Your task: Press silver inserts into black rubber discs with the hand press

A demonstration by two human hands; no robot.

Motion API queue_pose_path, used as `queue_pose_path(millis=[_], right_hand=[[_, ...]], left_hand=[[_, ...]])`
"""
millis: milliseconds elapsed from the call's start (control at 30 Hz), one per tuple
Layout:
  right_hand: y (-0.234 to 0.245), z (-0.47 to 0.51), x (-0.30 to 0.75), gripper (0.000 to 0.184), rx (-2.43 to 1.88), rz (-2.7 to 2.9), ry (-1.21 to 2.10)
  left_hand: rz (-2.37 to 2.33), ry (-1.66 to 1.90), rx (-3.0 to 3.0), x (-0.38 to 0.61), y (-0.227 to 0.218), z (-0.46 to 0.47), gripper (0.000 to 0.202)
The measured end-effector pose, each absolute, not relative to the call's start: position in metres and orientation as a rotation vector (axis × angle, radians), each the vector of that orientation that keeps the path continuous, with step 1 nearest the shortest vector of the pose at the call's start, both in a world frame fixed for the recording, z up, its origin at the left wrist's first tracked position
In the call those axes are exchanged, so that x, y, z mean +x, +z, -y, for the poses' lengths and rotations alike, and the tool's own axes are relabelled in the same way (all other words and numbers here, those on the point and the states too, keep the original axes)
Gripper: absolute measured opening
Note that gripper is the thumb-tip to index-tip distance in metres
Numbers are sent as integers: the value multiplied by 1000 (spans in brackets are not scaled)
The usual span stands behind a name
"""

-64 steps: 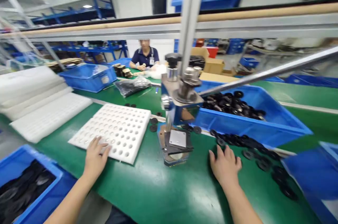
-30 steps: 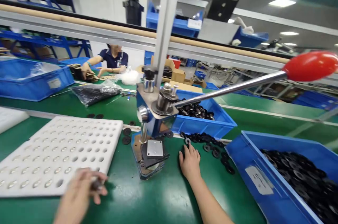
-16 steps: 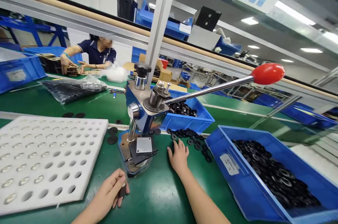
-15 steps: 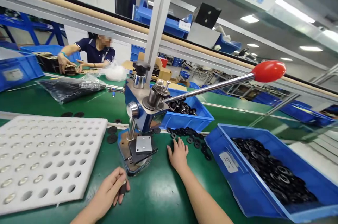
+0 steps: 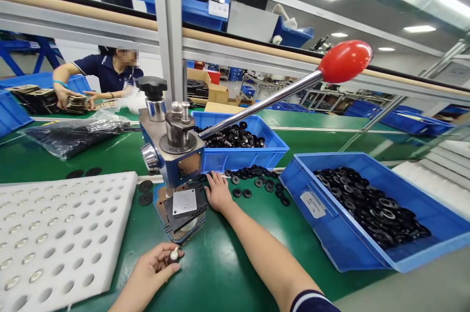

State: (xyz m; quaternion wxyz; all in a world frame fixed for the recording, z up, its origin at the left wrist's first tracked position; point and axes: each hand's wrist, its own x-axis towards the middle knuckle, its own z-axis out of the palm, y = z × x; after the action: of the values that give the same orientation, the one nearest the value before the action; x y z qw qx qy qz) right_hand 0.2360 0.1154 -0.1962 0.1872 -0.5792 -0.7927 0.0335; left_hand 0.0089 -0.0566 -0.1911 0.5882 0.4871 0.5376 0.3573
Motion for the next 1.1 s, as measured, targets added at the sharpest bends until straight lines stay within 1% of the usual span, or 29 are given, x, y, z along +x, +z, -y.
queue_pose_path(millis=[67,200,367,433,567,667,767,867,967,1033,1100], right_hand=[[-195,-121,237,44,-1620,2180,171],[-194,-128,240,31,-1585,2012,349],[-195,-125,248,30,-1514,1631,612],[-199,-110,255,36,-1493,1432,733],[-206,-52,270,55,-1376,1147,1042],[-205,2,266,59,-1271,1065,1273],[-203,45,247,59,-1207,1042,1445],[-202,66,228,54,-1185,1032,1493],[-200,75,220,45,-1182,1084,1446],[-196,79,220,36,-1192,1206,1319],[-191,82,221,26,-1187,1397,1113]], left_hand=[[-1265,811,1185,11,-189,59,46],[-1258,756,1388,21,-192,69,39],[-1315,894,1465,28,-213,82,45],[-1306,940,1424,27,-216,84,47],[-1389,977,1509,27,-216,84,42],[-1326,889,1502,33,-220,82,46],[-1278,857,1493,41,-230,82,48],[-1310,872,1593,45,-234,85,39],[-1264,898,1598,43,-231,89,35],[-1236,903,1590,42,-228,90,34],[-1229,902,1614,41,-225,91,33]])
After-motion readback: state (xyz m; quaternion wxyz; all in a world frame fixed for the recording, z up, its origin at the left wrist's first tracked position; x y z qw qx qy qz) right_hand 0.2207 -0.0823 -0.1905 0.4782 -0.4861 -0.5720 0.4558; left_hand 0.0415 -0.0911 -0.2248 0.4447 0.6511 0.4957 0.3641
